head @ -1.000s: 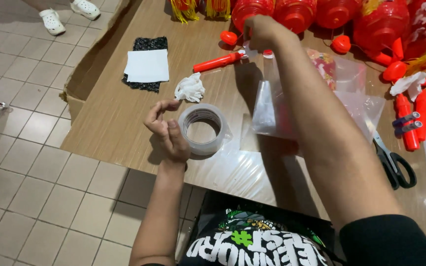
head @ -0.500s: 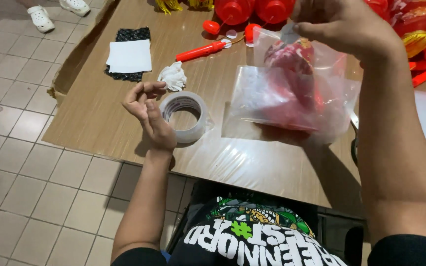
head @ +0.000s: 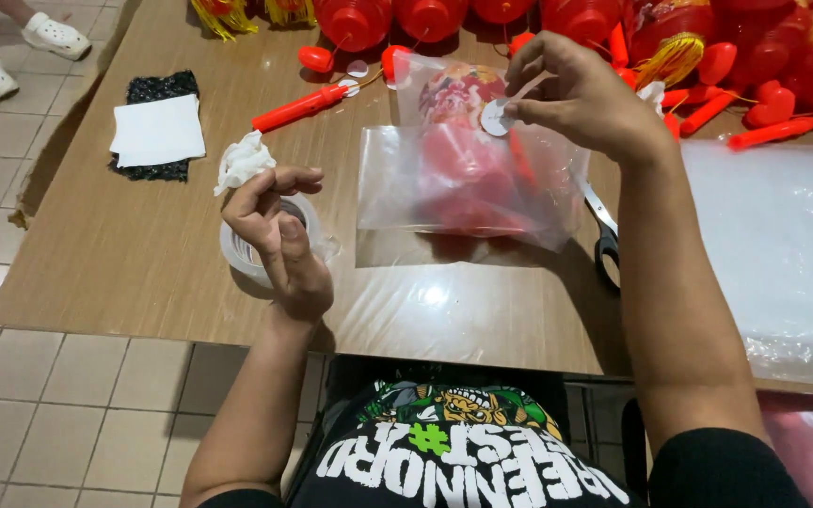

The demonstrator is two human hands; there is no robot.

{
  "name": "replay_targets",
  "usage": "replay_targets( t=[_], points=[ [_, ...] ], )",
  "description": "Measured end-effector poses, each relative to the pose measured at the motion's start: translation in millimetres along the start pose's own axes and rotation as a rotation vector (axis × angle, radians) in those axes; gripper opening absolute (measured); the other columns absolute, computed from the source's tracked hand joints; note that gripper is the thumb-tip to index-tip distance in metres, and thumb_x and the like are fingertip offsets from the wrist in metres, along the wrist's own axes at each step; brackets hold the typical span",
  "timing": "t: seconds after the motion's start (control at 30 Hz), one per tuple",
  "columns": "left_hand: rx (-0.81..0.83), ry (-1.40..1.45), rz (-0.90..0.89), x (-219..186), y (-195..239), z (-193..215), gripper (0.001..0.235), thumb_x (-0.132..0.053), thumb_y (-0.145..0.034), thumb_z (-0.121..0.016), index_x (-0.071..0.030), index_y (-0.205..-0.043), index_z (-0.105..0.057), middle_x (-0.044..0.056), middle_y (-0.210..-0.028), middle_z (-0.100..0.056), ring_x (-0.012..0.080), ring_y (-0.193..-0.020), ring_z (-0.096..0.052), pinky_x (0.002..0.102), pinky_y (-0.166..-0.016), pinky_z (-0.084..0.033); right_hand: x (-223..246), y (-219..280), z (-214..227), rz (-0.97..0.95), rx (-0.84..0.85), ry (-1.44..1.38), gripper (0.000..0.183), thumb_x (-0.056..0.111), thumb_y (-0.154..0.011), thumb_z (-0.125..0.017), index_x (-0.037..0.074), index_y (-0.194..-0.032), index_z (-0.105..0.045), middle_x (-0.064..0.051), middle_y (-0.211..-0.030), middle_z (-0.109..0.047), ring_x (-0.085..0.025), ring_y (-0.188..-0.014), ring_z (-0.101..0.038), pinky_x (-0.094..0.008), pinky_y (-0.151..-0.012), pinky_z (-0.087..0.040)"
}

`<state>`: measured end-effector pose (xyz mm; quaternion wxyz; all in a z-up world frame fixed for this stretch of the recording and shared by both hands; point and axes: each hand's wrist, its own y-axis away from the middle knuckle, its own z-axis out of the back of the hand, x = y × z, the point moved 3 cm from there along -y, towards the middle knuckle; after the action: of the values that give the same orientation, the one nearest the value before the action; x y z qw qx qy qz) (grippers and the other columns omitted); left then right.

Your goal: Assembling and packaging red lanterns by cleaning them, placing them in plastic bags, sealing with tape, and attaching handles.

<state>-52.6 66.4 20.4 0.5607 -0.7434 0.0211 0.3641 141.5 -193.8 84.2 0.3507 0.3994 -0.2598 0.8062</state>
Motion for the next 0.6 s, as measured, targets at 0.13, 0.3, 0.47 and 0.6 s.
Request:
replay_targets(
  t=[0.13, 0.3, 0.47, 0.6],
  points=[
    [0.009, 0.018, 0.003, 2.3, 3.8, -0.5, 0.032, -0.031, -0.111, -0.037, -0.006, -0.131, -0.034, 0.023, -0.116, -0.059, 0.0301, -0.099, -0.059, 0.041, -0.091, -0.053, -1.3, -1.4, -11.2, -0.023, -0.013, 0.049, 0.022, 0.006, -0.100, -0.073, 0.011, -0.112, -0.055, -0.003, -0.099, -0.064, -0.012, -0.093, -0.064, -0.025, -0.079, -0.053],
    [0.004, -0.003, 0.031, 2.1, 6.1, 4.7, 0.035, -0.034, -0.111, -0.037, -0.004, -0.130, -0.035, 0.023, -0.116, -0.059, 0.0298, -0.100, -0.059, 0.041, -0.092, -0.052, -3.0, -6.2, -21.1, 0.004, -0.042, 0.114, 0.023, 0.006, -0.099, -0.075, 0.012, -0.111, -0.056, -0.002, -0.100, -0.064, -0.012, -0.092, -0.063, -0.025, -0.080, -0.051],
    [-0.009, 0.013, 0.109, -1.9, 1.9, 18.2, 0.038, -0.038, -0.110, -0.038, -0.005, -0.127, -0.034, 0.022, -0.115, -0.058, 0.0299, -0.099, -0.059, 0.041, -0.092, -0.052, 9.5, 1.8, -20.1, 0.025, -0.075, 0.129, 0.021, 0.009, -0.101, -0.074, 0.010, -0.112, -0.056, -0.003, -0.100, -0.064, -0.013, -0.092, -0.062, -0.027, -0.082, -0.052],
    [0.219, -0.204, 0.245, -6.5, -6.1, 39.6, 0.026, -0.025, -0.108, -0.049, -0.008, -0.127, -0.048, 0.009, -0.120, -0.058, 0.0213, -0.107, -0.059, 0.037, -0.103, -0.044, 35.3, 23.3, -10.2, 0.054, -0.124, 0.164, 0.018, 0.011, -0.109, -0.070, 0.008, -0.117, -0.054, -0.006, -0.103, -0.063, -0.015, -0.093, -0.063, -0.027, -0.083, -0.054]
  ],
)
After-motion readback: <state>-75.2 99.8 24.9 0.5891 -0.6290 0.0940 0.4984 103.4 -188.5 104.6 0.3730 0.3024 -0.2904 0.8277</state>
